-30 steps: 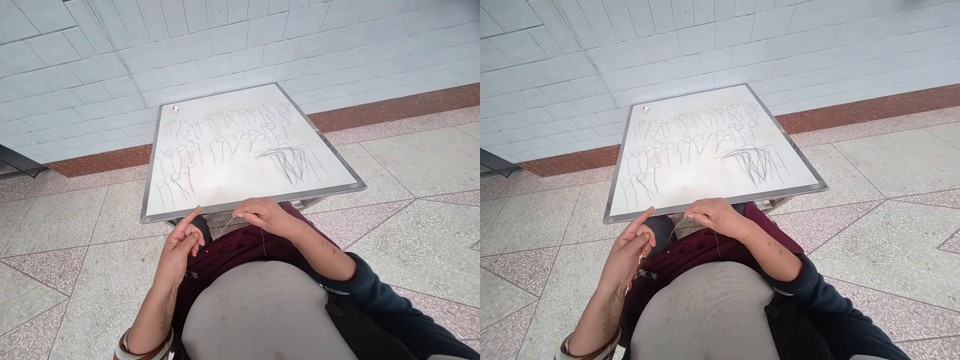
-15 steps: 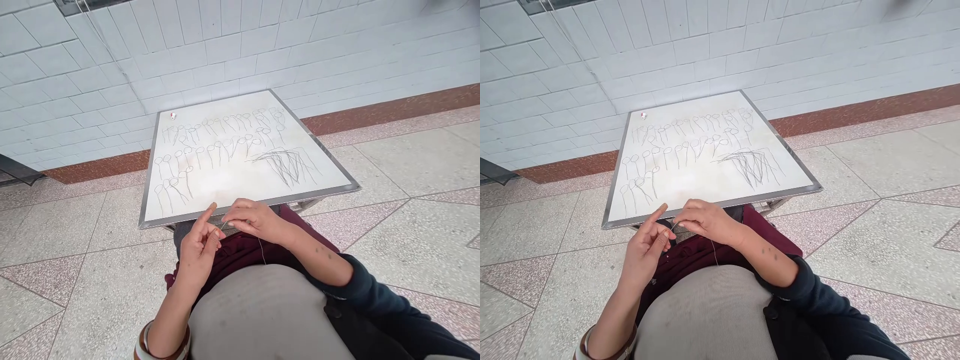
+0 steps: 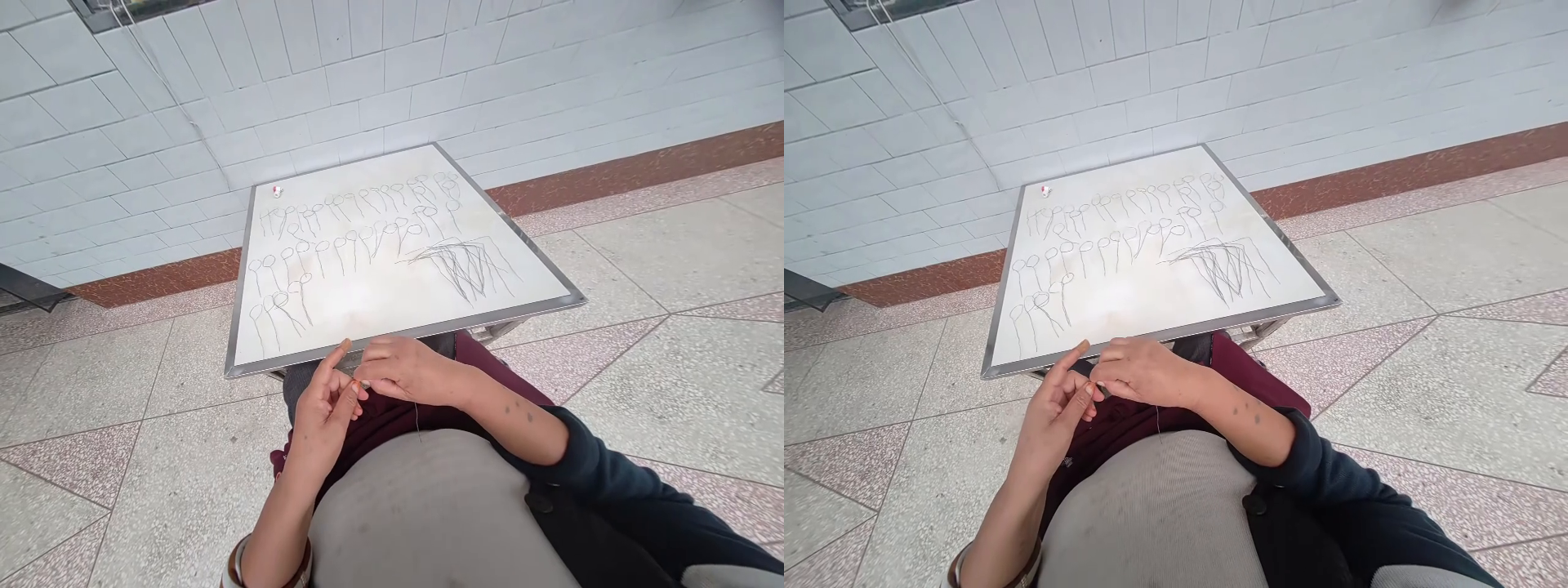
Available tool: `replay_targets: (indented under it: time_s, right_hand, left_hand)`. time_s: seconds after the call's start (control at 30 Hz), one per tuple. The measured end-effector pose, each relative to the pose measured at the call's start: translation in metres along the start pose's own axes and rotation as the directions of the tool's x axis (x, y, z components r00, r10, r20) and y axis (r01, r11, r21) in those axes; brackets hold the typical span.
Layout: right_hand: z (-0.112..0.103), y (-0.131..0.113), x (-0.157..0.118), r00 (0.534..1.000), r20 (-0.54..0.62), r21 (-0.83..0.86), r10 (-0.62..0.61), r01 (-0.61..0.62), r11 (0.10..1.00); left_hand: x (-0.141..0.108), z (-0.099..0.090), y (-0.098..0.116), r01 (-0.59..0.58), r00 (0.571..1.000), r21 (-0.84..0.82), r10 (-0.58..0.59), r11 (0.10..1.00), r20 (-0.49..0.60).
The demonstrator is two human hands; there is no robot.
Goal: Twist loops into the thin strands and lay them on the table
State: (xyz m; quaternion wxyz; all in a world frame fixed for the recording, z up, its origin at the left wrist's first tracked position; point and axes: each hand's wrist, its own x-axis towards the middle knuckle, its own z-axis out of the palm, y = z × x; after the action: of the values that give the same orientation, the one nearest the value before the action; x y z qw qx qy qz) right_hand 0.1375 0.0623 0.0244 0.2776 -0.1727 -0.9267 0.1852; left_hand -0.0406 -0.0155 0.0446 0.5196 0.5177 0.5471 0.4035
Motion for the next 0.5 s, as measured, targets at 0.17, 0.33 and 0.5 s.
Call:
replay_targets:
  time_s: [0.17,0.33,0.5]
  right_hand:
    - [-0.008,0.001,0.008,0.993,0.114,0.118,0.025,-0.039,0.992]
    - [-0.014,0.002,0.019,0.971,0.237,0.221,0.000,-0.054,0.974]
    - [-0.009,0.002,0.022,0.957,0.289,0.159,0.004,-0.052,0.986]
  left_hand:
    - [0.001,-0.006,0.000,-0.014,1.000,0.016,0.014,1.000,0.006]
    - [-0.001,-0.013,0.003,-0.033,0.999,0.120,0.030,0.992,0.023]
    - [-0.004,-0.016,0.005,-0.009,0.998,0.144,0.001,0.990,0.056]
